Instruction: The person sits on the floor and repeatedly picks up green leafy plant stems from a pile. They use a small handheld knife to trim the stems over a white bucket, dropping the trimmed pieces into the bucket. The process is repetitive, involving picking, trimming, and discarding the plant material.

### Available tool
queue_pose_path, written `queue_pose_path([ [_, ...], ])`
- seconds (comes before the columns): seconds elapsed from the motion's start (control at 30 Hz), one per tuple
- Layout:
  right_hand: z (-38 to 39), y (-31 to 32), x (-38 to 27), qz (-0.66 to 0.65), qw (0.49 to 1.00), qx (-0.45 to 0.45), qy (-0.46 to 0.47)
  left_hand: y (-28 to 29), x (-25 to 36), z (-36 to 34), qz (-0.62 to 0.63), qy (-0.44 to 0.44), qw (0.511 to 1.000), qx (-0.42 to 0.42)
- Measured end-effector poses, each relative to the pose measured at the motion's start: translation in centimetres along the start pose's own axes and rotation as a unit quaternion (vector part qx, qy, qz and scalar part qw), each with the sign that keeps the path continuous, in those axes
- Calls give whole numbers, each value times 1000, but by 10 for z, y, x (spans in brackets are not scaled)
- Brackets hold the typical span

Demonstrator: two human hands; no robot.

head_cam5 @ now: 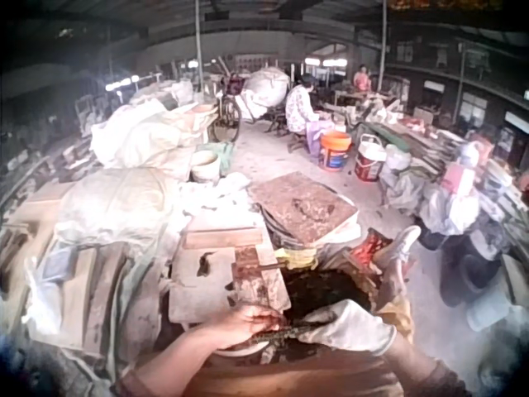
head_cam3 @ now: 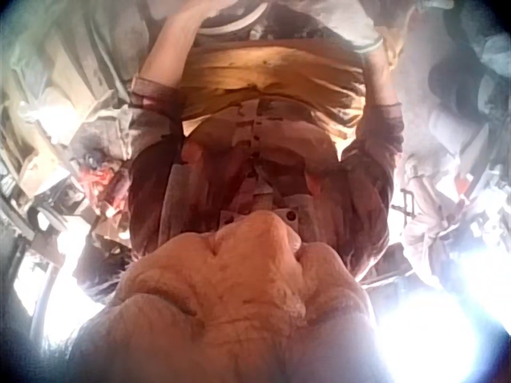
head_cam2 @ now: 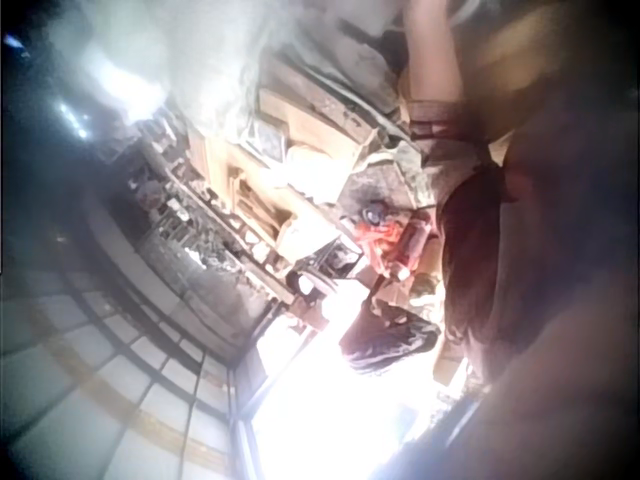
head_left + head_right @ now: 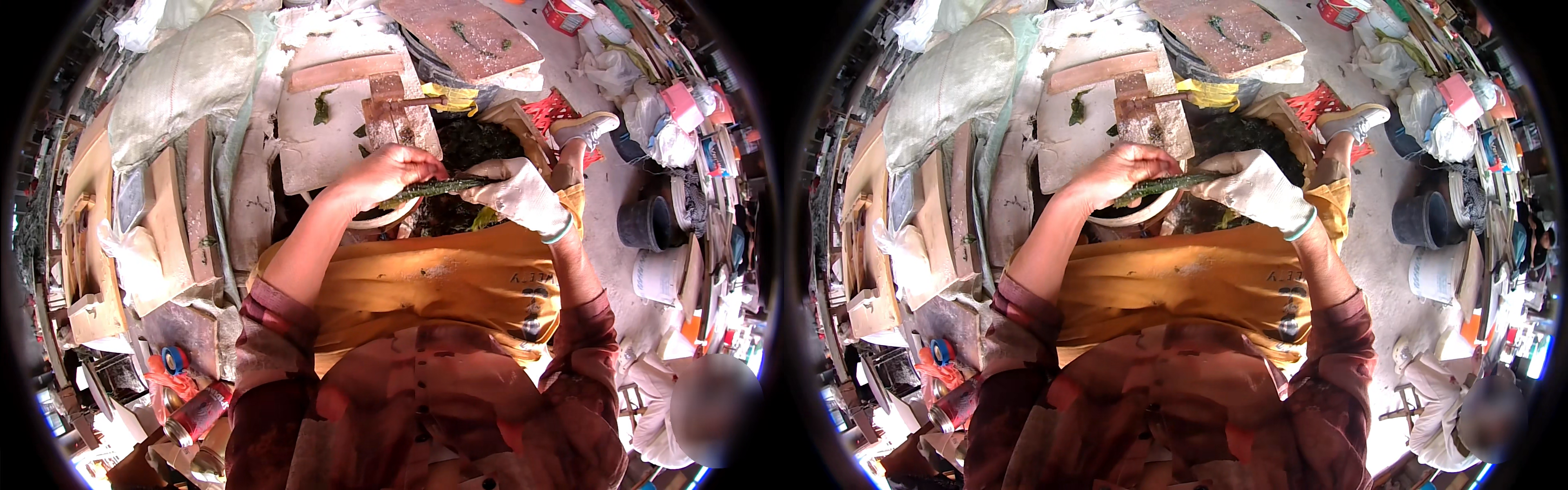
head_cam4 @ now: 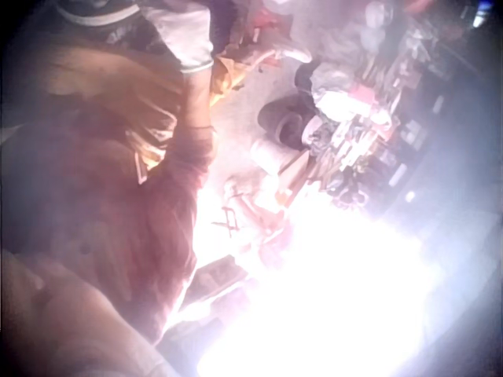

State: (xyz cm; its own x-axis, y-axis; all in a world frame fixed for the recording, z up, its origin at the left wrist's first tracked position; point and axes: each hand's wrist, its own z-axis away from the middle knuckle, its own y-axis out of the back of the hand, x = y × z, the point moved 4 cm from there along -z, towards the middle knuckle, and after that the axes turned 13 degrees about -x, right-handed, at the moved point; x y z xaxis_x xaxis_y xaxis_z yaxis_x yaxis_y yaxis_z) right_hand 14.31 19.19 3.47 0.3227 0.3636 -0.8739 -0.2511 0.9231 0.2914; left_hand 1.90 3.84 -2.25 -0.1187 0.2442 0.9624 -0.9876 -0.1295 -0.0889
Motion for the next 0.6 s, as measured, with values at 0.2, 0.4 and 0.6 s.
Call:
queue_pose_path([
  [0.2, 16, 21, 7, -151, 975, -142, 79, -39, 13, 11, 15, 14, 978, -207],
  [0.4, -2, -7, 36, -121, 987, 83, 63, -47, 21, 3, 226, -66, 968, -91],
  [0.6, -26, -87, 63, -343, 929, -75, 115, -45, 22, 8, -474, -245, 843, 70],
])
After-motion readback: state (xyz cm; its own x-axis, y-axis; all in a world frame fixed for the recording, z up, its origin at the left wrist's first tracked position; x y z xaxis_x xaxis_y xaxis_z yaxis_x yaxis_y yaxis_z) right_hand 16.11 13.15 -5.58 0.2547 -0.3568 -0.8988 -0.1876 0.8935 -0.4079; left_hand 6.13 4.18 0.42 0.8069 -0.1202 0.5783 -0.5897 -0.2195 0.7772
